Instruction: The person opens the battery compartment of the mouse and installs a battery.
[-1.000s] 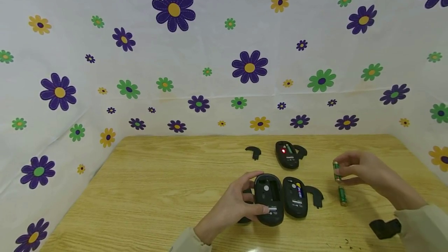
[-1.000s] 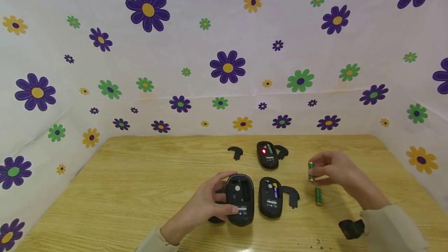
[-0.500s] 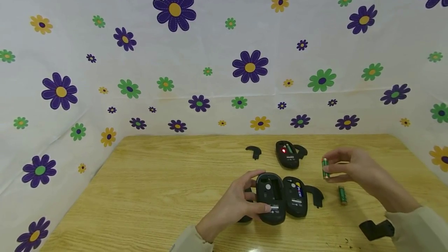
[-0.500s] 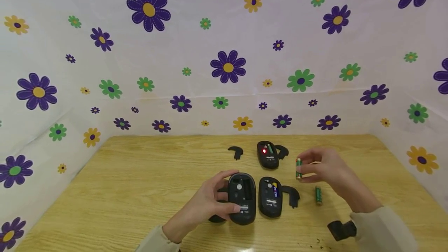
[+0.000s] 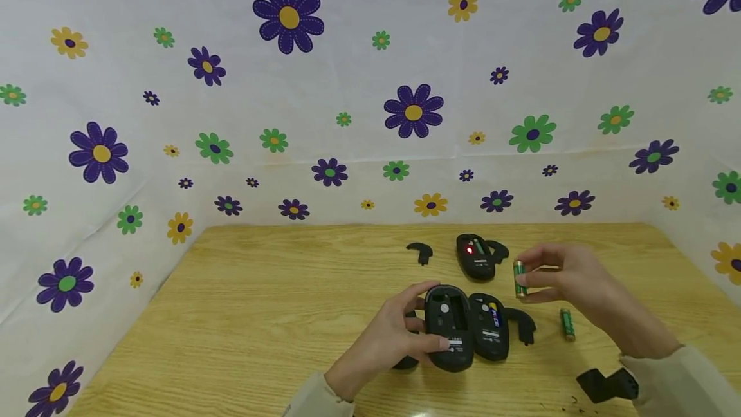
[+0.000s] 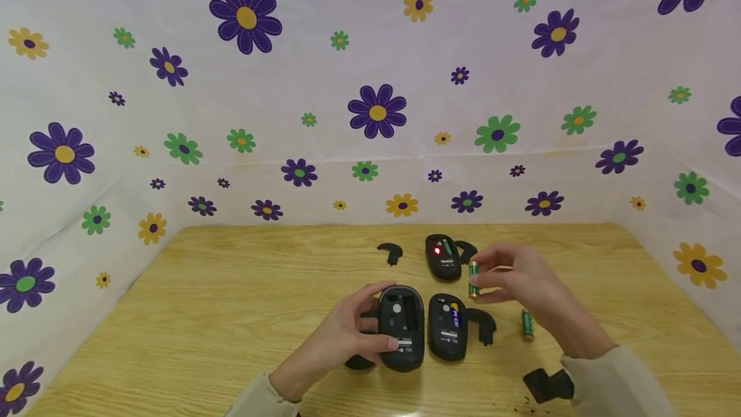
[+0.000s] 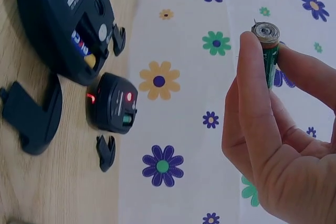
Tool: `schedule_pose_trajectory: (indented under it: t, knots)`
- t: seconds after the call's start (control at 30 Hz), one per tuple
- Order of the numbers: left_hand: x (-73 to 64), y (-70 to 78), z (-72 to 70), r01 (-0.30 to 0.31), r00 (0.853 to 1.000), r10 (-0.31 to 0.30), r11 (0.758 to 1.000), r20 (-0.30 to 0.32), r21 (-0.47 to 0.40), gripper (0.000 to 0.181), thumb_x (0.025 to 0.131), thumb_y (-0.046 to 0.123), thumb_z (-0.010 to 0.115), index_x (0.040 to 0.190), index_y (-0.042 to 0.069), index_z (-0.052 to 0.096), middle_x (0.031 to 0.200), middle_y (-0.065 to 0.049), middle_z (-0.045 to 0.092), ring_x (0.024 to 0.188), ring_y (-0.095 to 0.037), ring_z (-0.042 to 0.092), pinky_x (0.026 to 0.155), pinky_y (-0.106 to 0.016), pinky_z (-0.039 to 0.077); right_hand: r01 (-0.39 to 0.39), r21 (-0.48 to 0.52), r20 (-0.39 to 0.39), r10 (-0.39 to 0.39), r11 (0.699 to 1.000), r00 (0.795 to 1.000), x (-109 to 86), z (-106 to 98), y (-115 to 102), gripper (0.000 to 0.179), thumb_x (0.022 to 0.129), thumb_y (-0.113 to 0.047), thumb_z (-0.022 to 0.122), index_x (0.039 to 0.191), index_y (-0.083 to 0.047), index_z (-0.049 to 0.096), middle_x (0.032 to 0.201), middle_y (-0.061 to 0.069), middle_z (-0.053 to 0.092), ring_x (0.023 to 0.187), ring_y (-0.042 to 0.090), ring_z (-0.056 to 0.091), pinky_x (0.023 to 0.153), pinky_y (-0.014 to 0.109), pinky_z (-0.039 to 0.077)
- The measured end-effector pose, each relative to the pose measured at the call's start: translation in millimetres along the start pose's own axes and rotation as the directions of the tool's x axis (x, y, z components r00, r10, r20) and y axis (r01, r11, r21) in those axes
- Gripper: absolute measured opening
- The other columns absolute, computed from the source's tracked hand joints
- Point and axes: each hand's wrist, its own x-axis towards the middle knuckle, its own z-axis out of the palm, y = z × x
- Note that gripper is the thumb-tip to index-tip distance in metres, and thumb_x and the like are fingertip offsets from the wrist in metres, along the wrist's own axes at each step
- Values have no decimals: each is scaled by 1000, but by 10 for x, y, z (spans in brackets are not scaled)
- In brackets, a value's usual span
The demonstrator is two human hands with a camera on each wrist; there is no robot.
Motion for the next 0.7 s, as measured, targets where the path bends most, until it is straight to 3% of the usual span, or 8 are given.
schedule_pose_trajectory:
  t: [0.7]
  knots:
    - [50,-41,21,2,999,-1,999,36,-33,79,82,-14,69,152,14,45,116,-12,56,93,-26,71,66,-38,64,44,75,14,-45,996,999,28,302,-151,29,94,0,68,115,14,55,108,18,54,86,21,66,75,45,63]
